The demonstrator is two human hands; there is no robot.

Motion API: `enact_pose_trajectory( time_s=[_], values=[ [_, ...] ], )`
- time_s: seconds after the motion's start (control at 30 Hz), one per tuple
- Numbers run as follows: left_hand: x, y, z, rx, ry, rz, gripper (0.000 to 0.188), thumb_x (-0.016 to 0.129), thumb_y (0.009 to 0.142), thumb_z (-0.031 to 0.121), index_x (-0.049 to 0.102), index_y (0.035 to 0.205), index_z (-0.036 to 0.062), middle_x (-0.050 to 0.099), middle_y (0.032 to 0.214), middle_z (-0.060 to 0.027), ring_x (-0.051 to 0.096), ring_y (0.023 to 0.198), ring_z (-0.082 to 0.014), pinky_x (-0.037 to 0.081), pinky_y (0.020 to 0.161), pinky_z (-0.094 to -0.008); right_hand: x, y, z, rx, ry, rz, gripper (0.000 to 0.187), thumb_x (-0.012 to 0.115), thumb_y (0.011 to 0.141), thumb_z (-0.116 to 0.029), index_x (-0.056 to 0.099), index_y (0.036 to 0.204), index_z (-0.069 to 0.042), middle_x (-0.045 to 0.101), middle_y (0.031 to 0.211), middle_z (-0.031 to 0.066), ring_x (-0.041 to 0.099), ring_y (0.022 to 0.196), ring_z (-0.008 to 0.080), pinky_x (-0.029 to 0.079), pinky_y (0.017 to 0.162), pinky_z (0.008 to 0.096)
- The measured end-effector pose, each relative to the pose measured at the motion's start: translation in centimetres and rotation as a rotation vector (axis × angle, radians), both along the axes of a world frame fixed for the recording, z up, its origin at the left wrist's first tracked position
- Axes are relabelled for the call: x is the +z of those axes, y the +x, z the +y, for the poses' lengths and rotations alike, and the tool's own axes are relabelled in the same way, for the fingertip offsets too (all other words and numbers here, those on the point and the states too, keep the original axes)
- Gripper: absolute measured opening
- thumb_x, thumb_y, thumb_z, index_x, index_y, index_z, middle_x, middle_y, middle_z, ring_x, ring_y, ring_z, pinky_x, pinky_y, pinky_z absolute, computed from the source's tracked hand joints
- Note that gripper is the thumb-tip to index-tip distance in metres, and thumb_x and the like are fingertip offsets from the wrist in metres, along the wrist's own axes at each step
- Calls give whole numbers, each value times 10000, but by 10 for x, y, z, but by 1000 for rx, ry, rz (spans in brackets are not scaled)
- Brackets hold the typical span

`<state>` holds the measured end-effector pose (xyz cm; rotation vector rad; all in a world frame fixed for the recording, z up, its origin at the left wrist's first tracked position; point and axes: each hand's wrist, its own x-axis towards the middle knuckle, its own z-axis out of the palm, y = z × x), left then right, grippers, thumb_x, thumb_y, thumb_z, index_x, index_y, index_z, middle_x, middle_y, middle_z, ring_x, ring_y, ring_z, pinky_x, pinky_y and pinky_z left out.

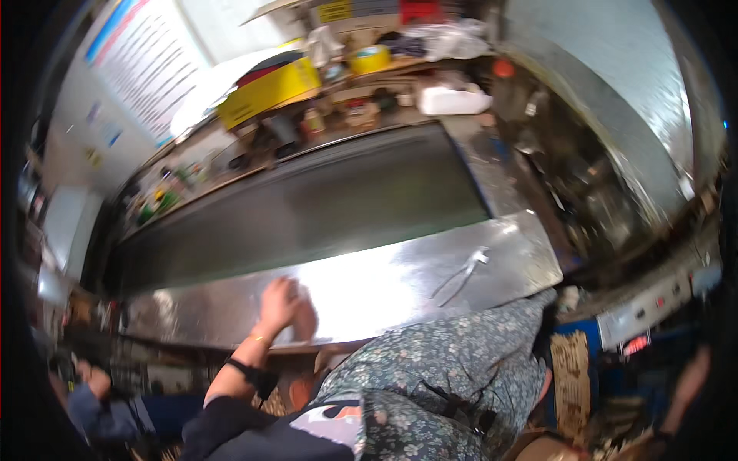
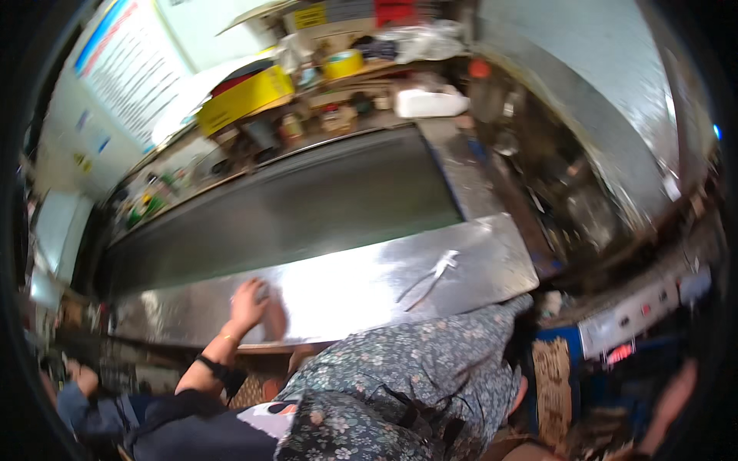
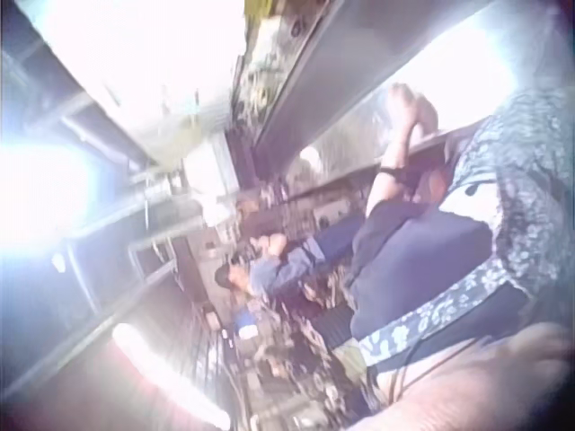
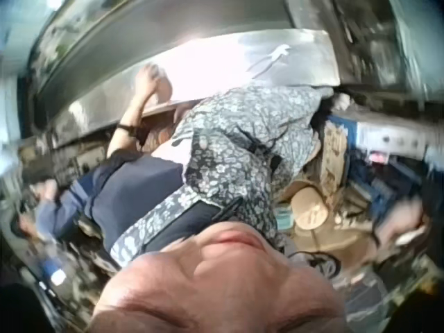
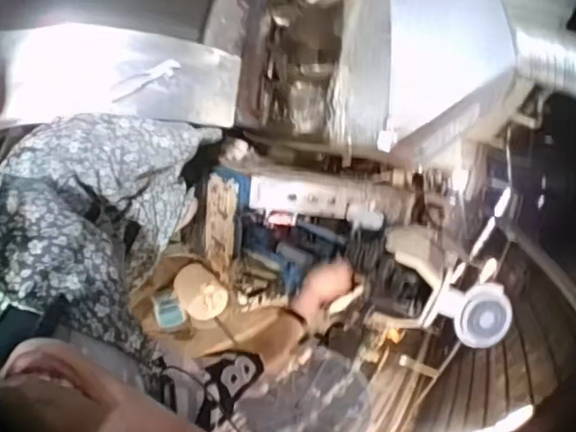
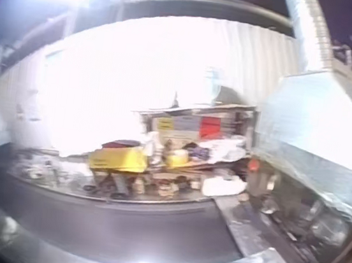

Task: Operating a heel lasting machine to shape shoe components during production.

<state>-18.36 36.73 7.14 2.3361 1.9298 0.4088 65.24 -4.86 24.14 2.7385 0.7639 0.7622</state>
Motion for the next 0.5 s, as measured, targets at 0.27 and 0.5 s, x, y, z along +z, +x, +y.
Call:
enact_pose_trajectory(
  time_s=[0.27, 0.5],
  values=[
    [-37, 39, 38, 65, -362, -865, 331, 617, 888, -3, 588, 1215, -52, 658, 1149, -165, 625, 1070, -220, 482, 958, -330, -270, -336, 125, 476, 76, 759, 315, 682, 831, -317, 707, 1091, -143, 617, 1226, 133, 480, 1248, 359, 353, 1067, 518],
    [5, 310, -49, -1513, -265, -320, 453, 710, 811, 201, 616, 1231, 59, 571, 1315, -182, 498, 1240, -406, 377, 1069, -483, -234, -312, 86, 587, 516, 981, 302, 689, 868, -242, 689, 1115, -69, 644, 1168, 137, 576, 1136, 369, 466, 967, 457]
  ],
)
